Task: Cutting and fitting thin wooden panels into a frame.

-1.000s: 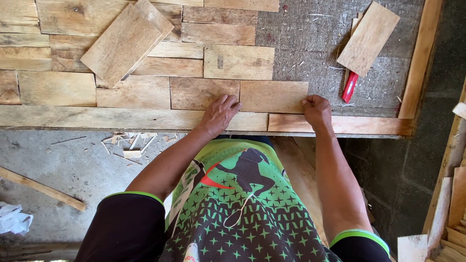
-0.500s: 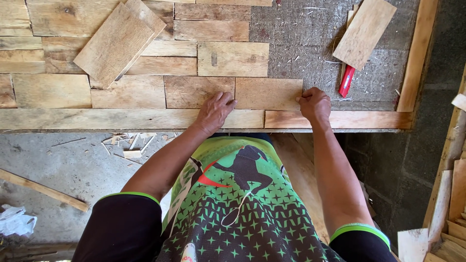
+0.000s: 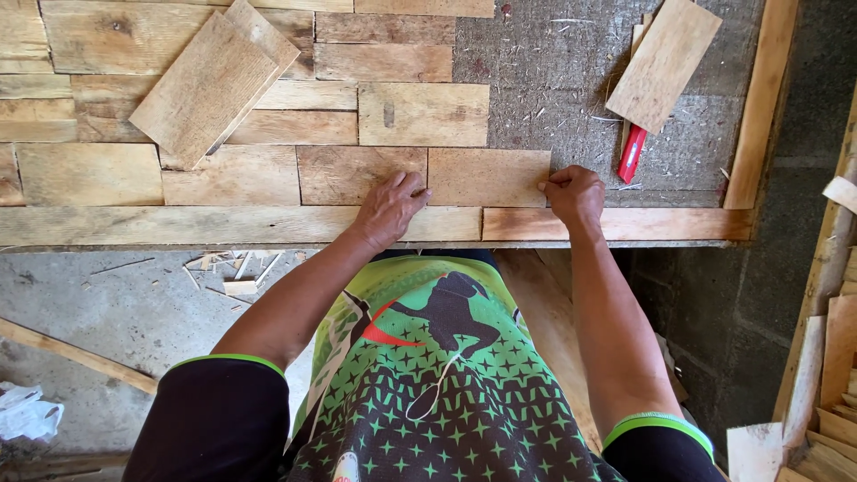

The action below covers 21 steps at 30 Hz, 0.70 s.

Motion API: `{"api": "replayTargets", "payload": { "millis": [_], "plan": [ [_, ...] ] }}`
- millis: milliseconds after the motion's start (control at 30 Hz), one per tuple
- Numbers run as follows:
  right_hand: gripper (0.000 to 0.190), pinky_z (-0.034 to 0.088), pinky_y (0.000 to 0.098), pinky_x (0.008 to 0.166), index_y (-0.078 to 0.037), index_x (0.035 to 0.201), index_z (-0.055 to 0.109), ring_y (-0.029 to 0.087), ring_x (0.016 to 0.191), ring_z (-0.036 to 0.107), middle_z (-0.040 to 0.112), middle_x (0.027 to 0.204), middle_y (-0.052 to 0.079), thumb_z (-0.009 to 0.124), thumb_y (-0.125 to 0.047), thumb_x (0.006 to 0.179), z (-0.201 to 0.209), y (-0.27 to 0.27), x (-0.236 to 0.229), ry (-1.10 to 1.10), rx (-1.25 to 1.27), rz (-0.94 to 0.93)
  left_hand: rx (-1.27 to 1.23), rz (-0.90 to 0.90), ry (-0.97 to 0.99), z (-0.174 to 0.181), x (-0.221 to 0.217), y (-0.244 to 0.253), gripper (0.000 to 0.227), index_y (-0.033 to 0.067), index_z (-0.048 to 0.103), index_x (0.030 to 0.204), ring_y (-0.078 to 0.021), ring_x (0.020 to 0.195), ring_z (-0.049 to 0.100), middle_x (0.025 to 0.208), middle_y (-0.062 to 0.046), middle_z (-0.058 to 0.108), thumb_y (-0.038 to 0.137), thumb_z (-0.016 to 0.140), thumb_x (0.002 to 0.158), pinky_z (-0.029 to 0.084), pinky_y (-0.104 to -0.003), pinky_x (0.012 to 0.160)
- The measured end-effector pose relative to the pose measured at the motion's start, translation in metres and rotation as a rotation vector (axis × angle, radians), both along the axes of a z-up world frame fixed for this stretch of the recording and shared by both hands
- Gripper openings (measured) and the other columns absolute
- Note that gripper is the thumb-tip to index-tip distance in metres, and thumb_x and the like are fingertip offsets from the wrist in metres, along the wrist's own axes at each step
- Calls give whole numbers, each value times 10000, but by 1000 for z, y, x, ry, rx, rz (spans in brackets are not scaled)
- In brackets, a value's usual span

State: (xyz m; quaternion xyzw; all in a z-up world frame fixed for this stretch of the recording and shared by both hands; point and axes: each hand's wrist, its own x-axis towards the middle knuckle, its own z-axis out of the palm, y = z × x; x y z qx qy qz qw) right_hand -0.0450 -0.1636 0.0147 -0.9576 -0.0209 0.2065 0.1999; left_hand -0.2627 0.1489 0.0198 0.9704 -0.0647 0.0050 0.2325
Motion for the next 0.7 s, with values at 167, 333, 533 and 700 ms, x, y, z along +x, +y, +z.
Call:
{"api": "replayTargets", "payload": {
  "millis": [167, 333, 533, 700],
  "plan": [
    [252, 567, 322, 622, -82, 913, 803, 132, 660, 699, 771, 792, 48, 923, -251, 770, 1, -3, -4, -31, 78, -32, -21, -8, 11, 8, 1, 2, 398, 112, 742, 1209, -266, 1096, 557, 1179, -81, 575, 9, 624, 842, 536, -392, 960],
    [247, 551, 293, 598, -67, 914, 806, 105, 657, 669, 763, 785, 54, 923, -232, 773, 5, 3, -6, -3, 182, -98, -14, 3, 28, 2, 0, 1, 397, 128, 746, 1212, -263, 1106, 559, 1194, -75, 572, 15, 620, 853, 545, -395, 945],
    [206, 530, 273, 578, -63, 913, 802, 105, 669, 653, 760, 796, 36, 907, -196, 796, 0, -4, 4, 96, 191, -125, 26, 10, 33, -2, 2, 1, 380, 153, 747, 1230, -257, 1088, 559, 1192, -74, 566, 21, 601, 905, 552, -392, 944],
    [232, 517, 265, 573, -38, 918, 791, 100, 663, 636, 751, 798, 45, 919, -184, 791, -13, -12, 7, 95, 266, -82, 30, 8, 23, 1, 1, 1, 357, 130, 750, 1201, -281, 1101, 557, 1209, -98, 561, 66, 606, 880, 545, -416, 932]
  ]
}}
